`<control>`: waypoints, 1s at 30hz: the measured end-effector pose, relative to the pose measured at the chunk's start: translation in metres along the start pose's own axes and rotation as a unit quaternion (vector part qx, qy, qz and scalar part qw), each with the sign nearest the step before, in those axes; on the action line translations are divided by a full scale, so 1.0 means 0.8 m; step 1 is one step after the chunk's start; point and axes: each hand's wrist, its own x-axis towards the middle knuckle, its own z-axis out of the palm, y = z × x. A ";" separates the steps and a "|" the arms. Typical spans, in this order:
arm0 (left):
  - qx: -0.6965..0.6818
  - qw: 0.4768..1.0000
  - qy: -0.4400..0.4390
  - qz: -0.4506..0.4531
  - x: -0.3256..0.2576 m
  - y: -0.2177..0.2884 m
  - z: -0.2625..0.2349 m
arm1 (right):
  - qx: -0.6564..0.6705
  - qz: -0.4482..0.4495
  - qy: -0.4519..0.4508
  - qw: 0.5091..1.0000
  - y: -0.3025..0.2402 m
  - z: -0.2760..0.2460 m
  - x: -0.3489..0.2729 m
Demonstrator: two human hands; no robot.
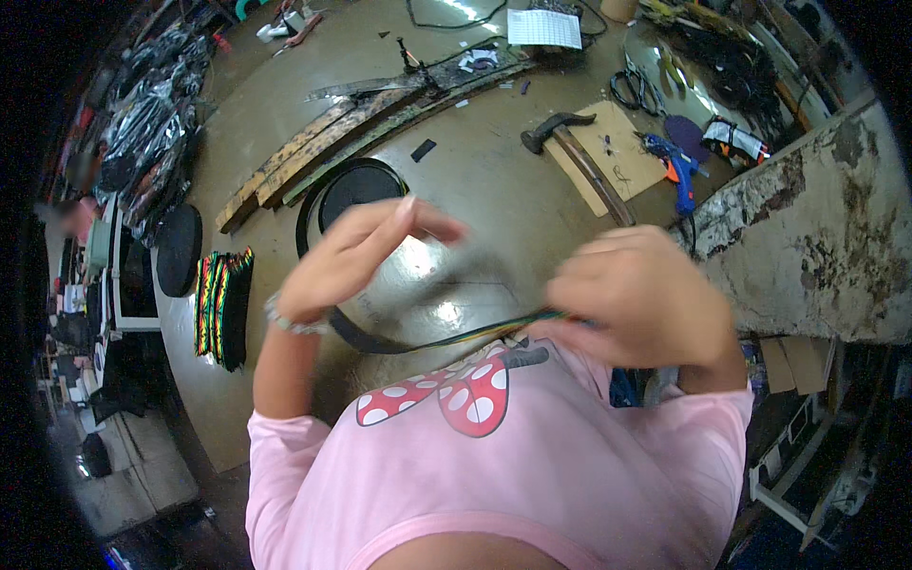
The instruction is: The person folds and stacks patterned fabric strips, then wraps a black elastic band around a circular hat base. She uses a hammer to secure the band and ties the stack of strips with a rubber band.
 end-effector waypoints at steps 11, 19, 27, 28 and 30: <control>-0.597 0.776 0.017 0.203 0.048 0.027 -0.043 | -0.015 -0.304 0.179 0.936 0.014 0.074 0.073; -0.342 0.811 0.396 0.262 0.033 0.001 -0.124 | -0.262 0.012 0.034 0.965 0.073 0.099 0.006; -0.284 0.890 0.267 0.235 0.072 0.043 -0.012 | -0.042 0.060 0.350 0.934 0.046 0.077 0.073; -0.267 0.896 0.247 0.254 0.075 0.047 0.007 | -0.059 0.031 0.387 0.920 0.039 0.075 0.097; -0.234 0.903 0.230 0.278 0.079 0.055 0.016 | -0.026 0.000 0.426 0.904 0.027 0.071 0.144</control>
